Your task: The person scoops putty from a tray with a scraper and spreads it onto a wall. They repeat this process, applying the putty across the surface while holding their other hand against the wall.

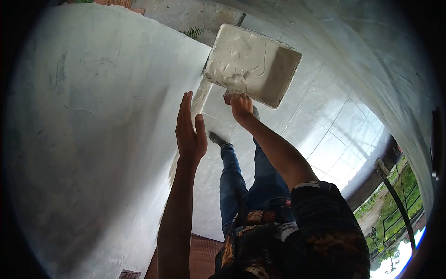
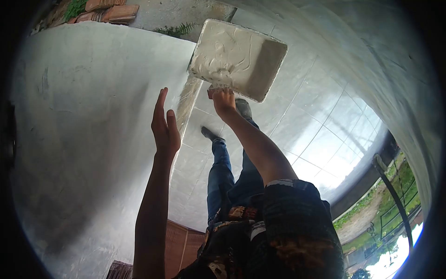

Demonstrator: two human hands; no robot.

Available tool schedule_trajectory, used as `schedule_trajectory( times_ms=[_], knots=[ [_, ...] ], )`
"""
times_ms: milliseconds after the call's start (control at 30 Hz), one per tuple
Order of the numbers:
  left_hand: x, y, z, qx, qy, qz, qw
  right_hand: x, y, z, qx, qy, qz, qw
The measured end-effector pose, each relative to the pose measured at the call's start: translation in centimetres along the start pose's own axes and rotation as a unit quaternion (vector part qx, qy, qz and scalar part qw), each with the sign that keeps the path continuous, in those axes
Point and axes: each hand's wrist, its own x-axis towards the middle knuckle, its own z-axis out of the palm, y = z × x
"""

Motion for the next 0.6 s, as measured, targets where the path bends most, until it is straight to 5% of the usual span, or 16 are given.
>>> schedule_trajectory(
  times_ms=[167,233,367,433,500,533,600],
  knots=[
    [-1.5,-1.8,-0.5,-0.009,-0.006,-0.001,1.000,-3.6,-1.6,-1.3,0.024,-0.092,-0.008,0.995],
    [-1.8,-2.0,-0.7,-0.011,-0.003,0.001,1.000,-7.3,-1.8,-0.4,0.183,-0.051,-0.008,0.982],
    [-1.8,-2.0,-1.7,-0.015,0.009,0.003,1.000,-7.2,-0.9,-2.0,0.302,-0.105,0.157,0.935],
    [-2.0,-2.0,-1.9,-0.019,0.014,0.006,1.000,-5.3,0.2,-2.0,0.643,0.008,0.308,0.701],
    [-2.2,-2.2,-1.7,-0.024,0.012,-0.009,1.000,-3.6,1.3,-2.6,0.740,0.092,0.369,0.555],
    [-2.3,-2.2,-1.5,-0.025,0.011,-0.009,1.000,-3.1,2.1,-1.4,0.740,0.093,0.369,0.555],
    [-2.8,-2.2,-1.0,-0.033,0.002,-0.003,0.999,-3.1,3.0,1.7,0.768,0.087,0.439,0.457]
  ],
)
